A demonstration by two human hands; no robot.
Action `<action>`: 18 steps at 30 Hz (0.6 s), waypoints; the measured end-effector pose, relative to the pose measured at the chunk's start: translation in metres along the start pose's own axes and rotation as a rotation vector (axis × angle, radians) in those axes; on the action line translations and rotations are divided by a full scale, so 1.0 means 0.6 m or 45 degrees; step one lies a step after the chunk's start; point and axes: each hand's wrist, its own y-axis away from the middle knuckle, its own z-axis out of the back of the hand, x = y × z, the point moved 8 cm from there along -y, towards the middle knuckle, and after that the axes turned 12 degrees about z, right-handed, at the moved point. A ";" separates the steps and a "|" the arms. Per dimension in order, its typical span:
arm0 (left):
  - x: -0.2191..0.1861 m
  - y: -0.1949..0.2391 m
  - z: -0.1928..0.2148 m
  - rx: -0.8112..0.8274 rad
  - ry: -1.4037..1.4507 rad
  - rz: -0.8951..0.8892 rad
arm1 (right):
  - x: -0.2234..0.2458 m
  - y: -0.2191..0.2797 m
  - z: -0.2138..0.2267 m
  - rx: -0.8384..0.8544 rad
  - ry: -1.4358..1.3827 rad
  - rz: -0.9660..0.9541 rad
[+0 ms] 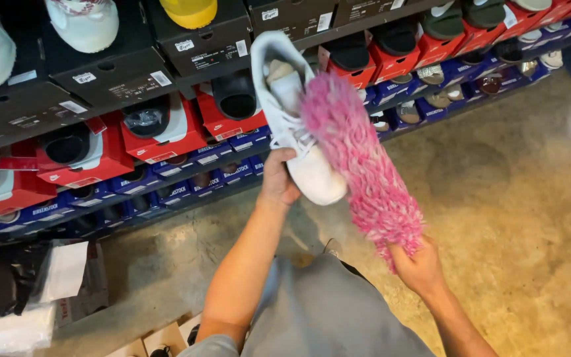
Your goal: Dusting shoes and shoeboxes on shelves using a feather duster and adjusting laces.
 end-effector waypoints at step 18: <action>-0.024 0.030 -0.071 -0.188 -0.243 0.008 | -0.032 0.056 0.087 -0.568 -0.083 0.001</action>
